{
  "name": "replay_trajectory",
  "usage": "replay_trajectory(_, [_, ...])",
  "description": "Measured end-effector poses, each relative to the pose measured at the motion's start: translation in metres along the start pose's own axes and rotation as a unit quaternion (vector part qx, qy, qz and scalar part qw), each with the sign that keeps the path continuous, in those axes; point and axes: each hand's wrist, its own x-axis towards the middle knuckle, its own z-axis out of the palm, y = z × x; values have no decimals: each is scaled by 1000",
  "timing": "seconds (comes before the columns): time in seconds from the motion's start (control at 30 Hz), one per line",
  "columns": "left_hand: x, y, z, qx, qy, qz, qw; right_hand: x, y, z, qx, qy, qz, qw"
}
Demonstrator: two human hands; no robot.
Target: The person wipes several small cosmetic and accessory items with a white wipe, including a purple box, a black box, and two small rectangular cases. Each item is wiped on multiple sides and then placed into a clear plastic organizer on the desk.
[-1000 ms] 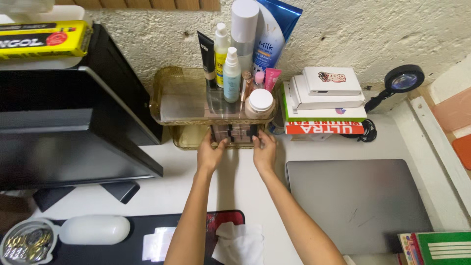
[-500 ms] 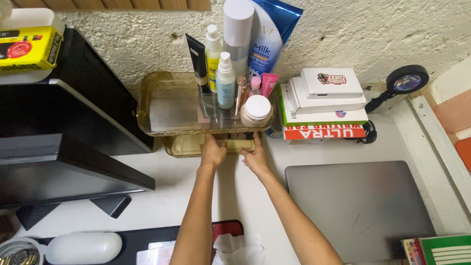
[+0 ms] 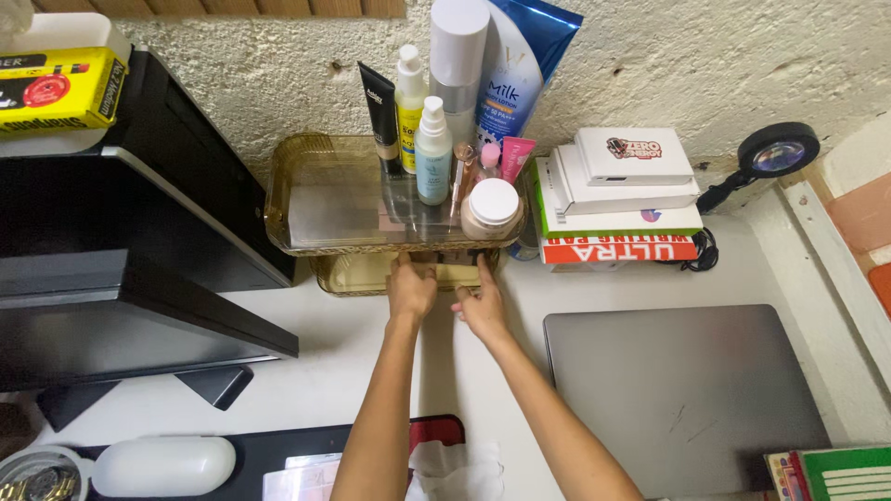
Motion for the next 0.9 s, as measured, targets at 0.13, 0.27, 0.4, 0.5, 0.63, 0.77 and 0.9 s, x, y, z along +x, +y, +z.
replay_trajectory(0.13, [-1,2,2,14,-15,28,999,8,-3,-4,26,-30,51,998])
replay_trajectory(0.27, [-5,1,-4,29,-28,16,999,4,-2,-11,27,-36,13,999])
replay_trajectory(0.4, [-9,-1,-9,32,-12,23,999,-3,-2,-14,31,-27,-15,999])
replay_trajectory(0.5, [-23,3,-18,17,8,32,999,-10,-3,-13,41,-7,-21,999])
replay_trajectory(0.63, [-53,11,-40,-23,41,40,998,-30,3,-17,36,-1,-23,999])
replay_trajectory(0.77, [-78,1,-53,-78,58,61,993,-56,11,-15,43,-11,-27,999])
replay_trajectory(0.9, [-105,-31,-59,-94,92,114,985,-97,14,-16,51,-79,-63,994])
